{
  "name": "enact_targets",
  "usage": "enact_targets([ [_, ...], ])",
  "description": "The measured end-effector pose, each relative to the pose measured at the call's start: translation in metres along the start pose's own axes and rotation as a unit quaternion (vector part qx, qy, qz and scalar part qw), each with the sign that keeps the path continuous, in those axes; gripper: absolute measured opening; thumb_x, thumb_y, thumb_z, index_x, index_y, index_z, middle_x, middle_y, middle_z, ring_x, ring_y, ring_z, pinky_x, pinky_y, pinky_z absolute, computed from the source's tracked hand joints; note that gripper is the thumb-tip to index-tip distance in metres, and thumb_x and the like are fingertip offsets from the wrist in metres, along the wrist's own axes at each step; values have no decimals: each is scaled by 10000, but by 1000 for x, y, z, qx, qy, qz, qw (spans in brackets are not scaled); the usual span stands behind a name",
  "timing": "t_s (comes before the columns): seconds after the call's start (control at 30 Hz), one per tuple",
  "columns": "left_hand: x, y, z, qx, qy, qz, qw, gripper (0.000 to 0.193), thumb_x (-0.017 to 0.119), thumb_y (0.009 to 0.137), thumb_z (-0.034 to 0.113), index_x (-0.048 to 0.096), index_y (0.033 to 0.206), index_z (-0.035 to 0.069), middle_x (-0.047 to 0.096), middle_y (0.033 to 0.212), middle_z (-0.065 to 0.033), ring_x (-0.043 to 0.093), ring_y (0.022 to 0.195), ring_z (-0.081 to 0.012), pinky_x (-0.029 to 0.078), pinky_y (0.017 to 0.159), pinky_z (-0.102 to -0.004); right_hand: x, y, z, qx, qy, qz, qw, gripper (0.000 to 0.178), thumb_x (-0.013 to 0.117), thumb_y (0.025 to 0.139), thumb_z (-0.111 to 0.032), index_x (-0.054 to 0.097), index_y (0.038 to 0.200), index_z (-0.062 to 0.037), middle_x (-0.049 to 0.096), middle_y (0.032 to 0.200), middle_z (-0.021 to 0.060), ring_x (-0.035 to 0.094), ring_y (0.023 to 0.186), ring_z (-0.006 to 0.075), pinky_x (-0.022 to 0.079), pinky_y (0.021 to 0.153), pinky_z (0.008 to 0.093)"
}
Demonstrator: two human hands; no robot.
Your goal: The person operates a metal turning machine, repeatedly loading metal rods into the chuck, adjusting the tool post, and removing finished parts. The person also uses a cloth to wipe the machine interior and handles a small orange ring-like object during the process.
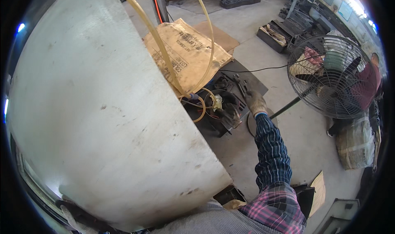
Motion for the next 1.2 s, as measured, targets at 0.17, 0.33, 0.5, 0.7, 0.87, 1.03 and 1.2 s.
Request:
enact_targets([
  [0.17,1,0,-6,7,40,-16,999,459,637,977,540,666,1138,111,634,989,-66,602,961,-232,468,865,-399,24,-79,72,40,26,-46,998,462,689,930,-359,726,1335,-139,708,1330,192,660,1259,369,509,1097,458],
  [0.33,7,2,-6,47,35,-95,994,453,667,972,513,689,1108,81,661,955,-71,624,913,-236,492,852,-379,12,-151,86,57,9,-80,995,453,667,956,-387,739,1314,-120,714,1347,162,652,1285,344,498,1105,434],
  [0.5,47,-18,17,98,-32,-60,993,439,658,1002,469,703,1128,51,693,969,-79,649,906,-235,510,846,-371,-6,-137,95,49,-19,-74,996,438,644,963,-393,746,1303,-136,719,1342,153,663,1262,344,501,1092,444],
  [0.7,72,-69,24,148,-46,16,988,430,648,1028,434,711,1152,26,717,989,-85,667,908,-235,523,847,-365,10,-31,35,-82,-66,-147,984,414,639,969,-368,738,1294,-132,729,1293,166,669,1238,348,514,1068,455],
  [0.87,84,-115,-16,117,0,90,989,433,642,1032,432,704,1172,27,715,1011,-86,664,928,-235,519,864,-366,65,111,-13,-342,-118,-77,929,386,695,935,-349,739,1266,-156,739,1231,155,675,1195,372,524,1043,464],
  [1.03,101,-167,-13,99,60,174,978,435,636,1037,430,697,1191,28,713,1034,-86,662,949,-236,515,881,-367,132,139,-95,-482,-120,-155,854,311,632,976,-289,747,1250,-197,739,1224,132,690,1154,361,552,985,472],
  [1.2,116,-198,-7,88,92,227,966,438,630,1042,428,690,1210,28,710,1057,-86,659,969,-237,512,897,-368,217,163,-137,-493,-190,-265,807,281,607,981,-226,815,1153,-149,786,1195,110,724,1176,316,588,951,476],
])
Point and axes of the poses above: each hand's wrist, its own y-axis towards the middle knuckle, its own x-axis out of the palm, z = x × y, the point moved 10 cm from there along y, towards the middle knuckle
